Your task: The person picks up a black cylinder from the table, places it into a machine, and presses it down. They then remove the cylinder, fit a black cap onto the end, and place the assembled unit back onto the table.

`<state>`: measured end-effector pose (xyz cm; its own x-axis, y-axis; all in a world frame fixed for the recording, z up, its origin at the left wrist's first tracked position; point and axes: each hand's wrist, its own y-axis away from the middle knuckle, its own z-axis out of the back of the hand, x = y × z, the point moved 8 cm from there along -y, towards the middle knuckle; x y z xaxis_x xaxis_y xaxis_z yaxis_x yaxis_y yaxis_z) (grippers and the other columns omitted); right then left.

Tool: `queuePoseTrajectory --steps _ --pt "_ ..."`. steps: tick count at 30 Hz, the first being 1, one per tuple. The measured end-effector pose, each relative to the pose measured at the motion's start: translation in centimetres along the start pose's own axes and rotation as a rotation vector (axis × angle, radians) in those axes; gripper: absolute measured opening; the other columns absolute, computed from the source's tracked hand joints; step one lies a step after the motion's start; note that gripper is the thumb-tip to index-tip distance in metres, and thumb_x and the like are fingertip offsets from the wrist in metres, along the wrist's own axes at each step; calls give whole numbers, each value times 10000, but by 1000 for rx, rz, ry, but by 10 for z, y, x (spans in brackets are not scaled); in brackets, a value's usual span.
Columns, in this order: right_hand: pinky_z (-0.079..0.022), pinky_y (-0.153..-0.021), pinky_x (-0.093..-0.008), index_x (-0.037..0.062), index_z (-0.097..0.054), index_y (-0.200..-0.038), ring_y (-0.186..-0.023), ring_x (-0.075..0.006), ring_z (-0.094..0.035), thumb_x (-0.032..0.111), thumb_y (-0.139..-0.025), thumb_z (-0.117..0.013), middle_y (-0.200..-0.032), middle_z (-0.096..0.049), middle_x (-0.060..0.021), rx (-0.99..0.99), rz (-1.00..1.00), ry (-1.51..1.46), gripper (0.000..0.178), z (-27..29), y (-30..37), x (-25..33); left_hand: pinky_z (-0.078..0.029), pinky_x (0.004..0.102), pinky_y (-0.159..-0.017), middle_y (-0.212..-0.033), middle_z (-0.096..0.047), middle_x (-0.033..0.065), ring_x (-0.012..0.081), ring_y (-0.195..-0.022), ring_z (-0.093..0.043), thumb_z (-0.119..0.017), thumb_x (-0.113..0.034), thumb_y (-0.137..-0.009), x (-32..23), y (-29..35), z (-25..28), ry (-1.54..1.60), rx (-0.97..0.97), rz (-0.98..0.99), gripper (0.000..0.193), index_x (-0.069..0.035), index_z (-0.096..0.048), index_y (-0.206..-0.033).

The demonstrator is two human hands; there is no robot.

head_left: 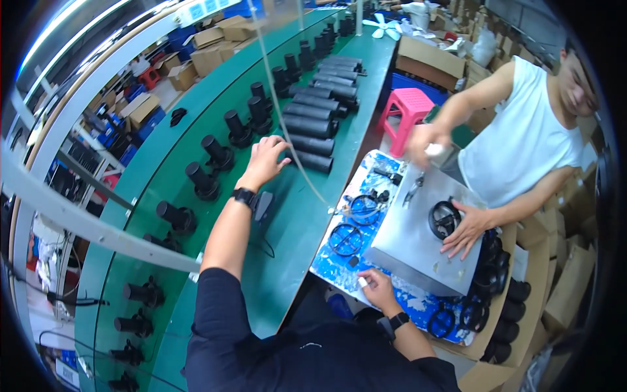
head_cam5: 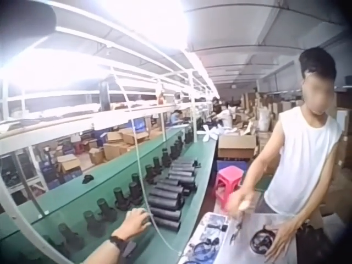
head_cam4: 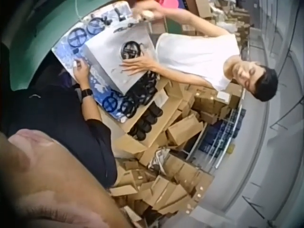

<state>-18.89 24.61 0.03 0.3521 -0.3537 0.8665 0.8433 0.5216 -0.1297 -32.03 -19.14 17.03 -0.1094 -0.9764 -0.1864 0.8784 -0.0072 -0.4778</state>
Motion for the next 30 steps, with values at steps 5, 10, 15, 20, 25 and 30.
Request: queuePoseTrajectory --steps 5,10,15,20,25,30 --pt "-571 -664 -339 75 -770 -1063 -715 -201 -709 50 -883 -748 -883 -729 -98 -11 3 19 184 -2 -1 -3 -360 554 -1170 -1433 -604 54 299 -1460 -483 -890 -175 -789 12 -87 -59 -68 -108 -21 681 -199 -631 -1418" --pt "-511 -599 -304 87 -786 -1041 -638 -162 -627 53 -878 -774 -798 -681 -56 -91 56 -12 167 -3 -2 -4 -322 605 -1190 -1435 -610 60 295 -1464 -489 -889 -219 -791 34 -108 -91 -175 -46 -162 727 -190 -597 -1457" --pt "-532 -618 -326 84 -778 -1044 -644 -186 -645 42 -869 -758 -785 -681 -68 -74 -9 22 181 -1 7 -4 -289 619 -1211 -1395 -629 86 292 -1425 -532 -858 -263 -837 11 -67 -30 -377 -245 -18 668 -134 -599 -1440" --pt "-551 -634 -342 81 -771 -1063 -656 -210 -672 54 -872 -750 -790 -688 -98 -70 41 -9 194 -3 5 -7 -489 556 -1090 -1328 -665 82 294 -1264 -646 -830 -307 -935 45 79 38 -223 -111 325 598 -85 -602 -1441" --pt "-561 -707 -349 72 -757 -1098 -745 -213 -700 111 -930 -744 -906 -739 -105 27 -54 -33 173 -15 -1 -13 -578 288 -877 -1152 -716 63 116 -1008 -680 -825 -235 -956 -46 192 22 1488 -117 788 548 6 -629 -1409" --pt "-550 -977 -382 28 -697 -1212 -1110 -247 -708 274 -1035 -700 -1140 -750 -133 49 -39 -501 303 -16 -17 97 -578 316 -884 -1189 -698 61 134 -1049 -679 -927 -184 -843 -198 194 36 1195 162 577 666 -1 -638 -1415"
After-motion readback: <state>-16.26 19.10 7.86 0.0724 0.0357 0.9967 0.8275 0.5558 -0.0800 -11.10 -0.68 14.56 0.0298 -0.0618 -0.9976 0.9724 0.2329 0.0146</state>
